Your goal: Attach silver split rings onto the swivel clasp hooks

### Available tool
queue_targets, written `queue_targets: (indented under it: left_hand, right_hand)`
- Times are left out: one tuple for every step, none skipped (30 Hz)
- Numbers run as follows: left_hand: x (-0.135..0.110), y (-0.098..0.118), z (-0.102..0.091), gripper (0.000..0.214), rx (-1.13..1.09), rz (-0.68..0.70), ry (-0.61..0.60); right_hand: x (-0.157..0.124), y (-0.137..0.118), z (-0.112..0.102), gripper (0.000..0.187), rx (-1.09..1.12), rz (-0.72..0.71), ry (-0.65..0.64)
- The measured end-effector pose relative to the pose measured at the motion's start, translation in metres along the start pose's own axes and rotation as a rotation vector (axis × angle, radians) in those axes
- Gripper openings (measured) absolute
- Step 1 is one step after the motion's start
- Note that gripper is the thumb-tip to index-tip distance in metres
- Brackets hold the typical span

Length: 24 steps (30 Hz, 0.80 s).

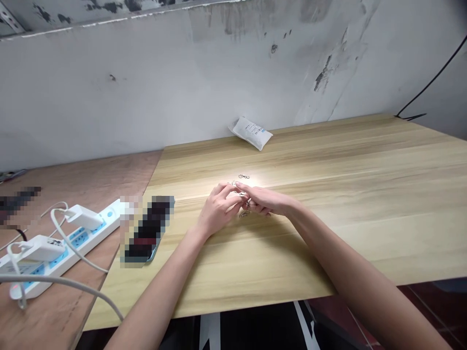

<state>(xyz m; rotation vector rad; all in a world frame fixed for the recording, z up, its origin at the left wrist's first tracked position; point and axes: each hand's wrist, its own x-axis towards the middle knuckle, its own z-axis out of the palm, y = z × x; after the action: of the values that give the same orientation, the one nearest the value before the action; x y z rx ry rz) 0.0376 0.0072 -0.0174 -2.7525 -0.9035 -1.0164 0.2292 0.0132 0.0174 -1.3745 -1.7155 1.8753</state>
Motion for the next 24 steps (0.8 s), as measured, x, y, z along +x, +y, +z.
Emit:
queue_targets:
  left_hand:
    - [-0.0002, -0.0009, -0.0003, 0.016, 0.02, 0.018, -0.003]
    - [-0.0004, -0.0019, -0.0006, 0.016, 0.039, 0.04, -0.006]
    - [-0.0004, -0.0027, -0.001, 0.016, 0.055, 0.062, -0.009]
    - [-0.0004, -0.0032, -0.0013, 0.016, 0.067, 0.083, -0.01]
    - [-0.0002, -0.0033, -0.0017, 0.015, 0.074, 0.099, -0.008]
    - [0.0002, -0.0029, -0.0021, 0.015, 0.078, 0.107, -0.005]
    - [0.0005, -0.0021, -0.0023, 0.015, 0.081, 0.11, -0.002]
    - [0.0008, -0.0011, -0.0024, 0.016, 0.086, 0.108, -0.001]
    - [0.0011, 0.0001, -0.0023, 0.016, 0.092, 0.103, -0.003]
    - [0.0011, 0.0011, -0.0021, 0.017, 0.1, 0.099, -0.009]
    - [0.0011, 0.002, -0.0019, 0.018, 0.106, 0.096, -0.02]
    - [0.0009, 0.0026, -0.0016, 0.019, 0.109, 0.093, -0.036]
    - [0.0007, 0.0029, -0.0013, 0.02, 0.108, 0.092, -0.053]
    - [0.0004, 0.003, -0.0011, 0.02, 0.103, 0.089, -0.07]
    - [0.0002, 0.0028, -0.001, 0.021, 0.097, 0.087, -0.084]
    - [0.0001, 0.0025, -0.001, 0.021, 0.092, 0.084, -0.094]
    - [0.0001, 0.0021, -0.0011, 0.02, 0.089, 0.083, -0.097]
    - [0.0003, 0.0018, -0.0013, 0.019, 0.087, 0.082, -0.094]
    - [0.0005, 0.0014, -0.0015, 0.018, 0.085, 0.085, -0.087]
    - [0.0008, 0.001, -0.0017, 0.018, 0.082, 0.088, -0.079]
    - [0.0012, 0.0008, -0.002, 0.018, 0.078, 0.092, -0.07]
    - [0.0016, 0.0006, -0.0022, 0.017, 0.075, 0.094, -0.063]
    - [0.002, 0.0004, -0.0024, 0.017, 0.075, 0.097, -0.059]
    - [0.0024, 0.0004, -0.0026, 0.017, 0.077, 0.098, -0.062]
  right_hand:
    - [-0.0008, -0.0004, 0.0001, 0.071, -0.01, 0.005, -0.004]
    - [-0.0016, -0.0008, 0.0003, 0.072, -0.02, 0.015, -0.009]
    - [-0.0022, -0.0011, 0.0005, 0.073, -0.031, 0.024, -0.015]
    - [-0.0026, -0.0012, 0.0005, 0.074, -0.037, 0.025, -0.02]
    - [-0.0027, -0.0011, 0.0005, 0.074, -0.039, 0.021, -0.026]
    - [-0.0027, -0.0008, 0.0004, 0.074, -0.039, 0.014, -0.031]
    - [-0.0025, -0.0003, 0.0001, 0.074, -0.038, 0.007, -0.037]
    - [-0.0021, 0.0004, -0.0002, 0.075, -0.036, 0.0, -0.042]
    - [-0.0017, 0.001, -0.0005, 0.076, -0.032, -0.002, -0.046]
    - [-0.0013, 0.0017, -0.0009, 0.076, -0.026, 0.002, -0.048]
    - [-0.001, 0.0024, -0.0012, 0.077, -0.022, 0.01, -0.047]
    - [-0.0006, 0.0031, -0.0016, 0.077, -0.019, 0.018, -0.048]
    - [-0.0003, 0.0037, -0.002, 0.078, -0.019, 0.023, -0.052]
    - [0.0, 0.0043, -0.0025, 0.078, -0.02, 0.025, -0.057]
    - [0.0003, 0.0049, -0.003, 0.078, -0.022, 0.023, -0.064]
    - [0.0005, 0.0054, -0.0036, 0.078, -0.026, 0.018, -0.071]
    - [0.0008, 0.0059, -0.0041, 0.078, -0.03, 0.011, -0.077]
    - [0.0009, 0.0062, -0.0045, 0.078, -0.031, 0.004, -0.082]
    - [0.001, 0.0064, -0.0048, 0.079, -0.031, 0.0, -0.085]
    - [0.0011, 0.0065, -0.005, 0.079, -0.03, -0.005, -0.088]
    - [0.0011, 0.0064, -0.0051, 0.079, -0.029, -0.011, -0.091]
    - [0.001, 0.0062, -0.005, 0.079, -0.027, -0.019, -0.093]
    - [0.0009, 0.006, -0.0047, 0.079, -0.025, -0.028, -0.094]
    - [0.0008, 0.0057, -0.0044, 0.078, -0.023, -0.037, -0.091]
